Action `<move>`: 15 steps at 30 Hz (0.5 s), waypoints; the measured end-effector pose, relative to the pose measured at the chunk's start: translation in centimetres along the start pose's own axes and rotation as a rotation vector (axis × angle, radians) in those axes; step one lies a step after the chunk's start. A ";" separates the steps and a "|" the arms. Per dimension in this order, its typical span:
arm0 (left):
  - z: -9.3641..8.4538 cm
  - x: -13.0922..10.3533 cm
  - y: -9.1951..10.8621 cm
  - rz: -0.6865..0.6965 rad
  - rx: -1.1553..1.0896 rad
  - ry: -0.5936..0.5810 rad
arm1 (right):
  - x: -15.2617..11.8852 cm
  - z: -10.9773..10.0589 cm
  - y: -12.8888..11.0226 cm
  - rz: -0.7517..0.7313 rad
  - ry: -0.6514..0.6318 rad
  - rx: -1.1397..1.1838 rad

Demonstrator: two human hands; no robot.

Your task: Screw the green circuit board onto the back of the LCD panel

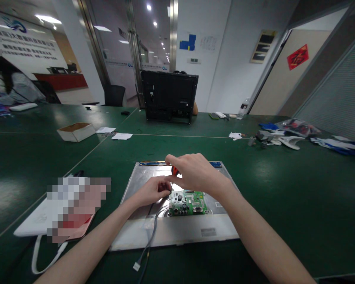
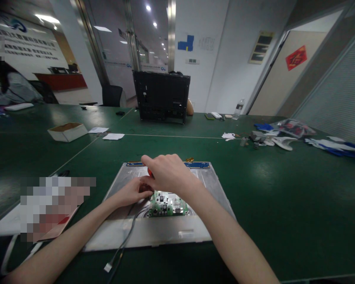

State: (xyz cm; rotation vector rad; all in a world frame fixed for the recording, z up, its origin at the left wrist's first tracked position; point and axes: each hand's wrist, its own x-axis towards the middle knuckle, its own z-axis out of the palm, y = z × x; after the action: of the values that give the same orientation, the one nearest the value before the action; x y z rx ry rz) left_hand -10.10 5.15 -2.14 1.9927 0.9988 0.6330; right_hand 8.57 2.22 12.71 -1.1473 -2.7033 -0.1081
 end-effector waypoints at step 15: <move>0.0 0.1 -0.3 0.001 0.000 -0.017 | 0.2 0.0 0.0 0.009 -0.025 0.027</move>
State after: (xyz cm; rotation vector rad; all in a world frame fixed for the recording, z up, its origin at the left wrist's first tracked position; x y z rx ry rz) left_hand -10.18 5.29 -2.43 1.9956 0.9875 0.6164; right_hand 8.46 2.33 12.77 -1.1601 -2.7128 -0.0562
